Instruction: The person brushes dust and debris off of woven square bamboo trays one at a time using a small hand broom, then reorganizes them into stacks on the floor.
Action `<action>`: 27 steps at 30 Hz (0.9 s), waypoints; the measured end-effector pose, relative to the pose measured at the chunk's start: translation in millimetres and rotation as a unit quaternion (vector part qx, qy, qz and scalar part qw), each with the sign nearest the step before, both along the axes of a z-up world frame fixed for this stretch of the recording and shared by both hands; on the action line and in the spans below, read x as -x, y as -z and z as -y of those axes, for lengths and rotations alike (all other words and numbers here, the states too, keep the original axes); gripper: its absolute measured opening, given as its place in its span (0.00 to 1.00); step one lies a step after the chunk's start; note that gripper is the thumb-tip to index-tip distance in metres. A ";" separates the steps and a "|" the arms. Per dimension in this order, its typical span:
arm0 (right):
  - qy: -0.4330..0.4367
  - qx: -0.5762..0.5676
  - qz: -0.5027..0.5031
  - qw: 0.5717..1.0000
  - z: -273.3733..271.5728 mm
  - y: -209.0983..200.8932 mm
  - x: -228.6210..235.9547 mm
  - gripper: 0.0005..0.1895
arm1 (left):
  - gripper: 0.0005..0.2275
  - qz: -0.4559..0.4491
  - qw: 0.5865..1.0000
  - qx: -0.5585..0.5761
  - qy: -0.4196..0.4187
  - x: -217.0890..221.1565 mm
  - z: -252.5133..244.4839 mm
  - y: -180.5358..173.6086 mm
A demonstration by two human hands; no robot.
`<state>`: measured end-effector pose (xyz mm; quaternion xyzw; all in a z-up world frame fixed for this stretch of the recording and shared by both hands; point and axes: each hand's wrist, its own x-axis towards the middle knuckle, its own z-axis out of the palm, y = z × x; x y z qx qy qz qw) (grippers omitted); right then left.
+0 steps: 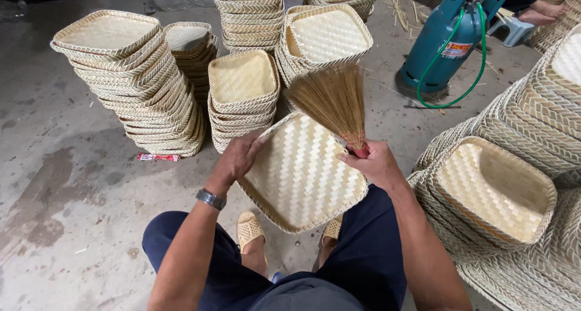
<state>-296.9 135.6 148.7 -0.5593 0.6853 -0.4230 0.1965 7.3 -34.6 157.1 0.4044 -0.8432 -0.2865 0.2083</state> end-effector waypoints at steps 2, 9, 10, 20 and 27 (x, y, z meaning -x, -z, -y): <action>0.025 0.044 -0.080 0.995 -4.6 -15.3 -11.5 0.20 | 0.20 0.071 0.979 -0.185 -0.056 -1.1 -1.7 12.5; 0.053 -0.074 -0.486 0.869 -6.4 -27.4 -35.7 0.35 | 0.12 -0.301 0.951 0.053 -0.043 0.9 14.3 100.2; 0.051 -0.074 -0.487 0.869 -6.1 -19.1 -37.7 0.35 | 0.15 -0.270 0.950 -0.068 -0.141 2.9 15.0 104.4; 0.008 -0.243 -0.397 0.885 -4.4 2.6 -5.1 0.13 | 0.13 -0.337 0.916 -0.022 -0.219 -0.7 3.5 98.4; 0.013 -0.194 -0.473 0.860 -8.9 11.1 -19.8 0.12 | 0.14 -0.334 0.904 -0.033 -0.265 0.6 9.5 86.1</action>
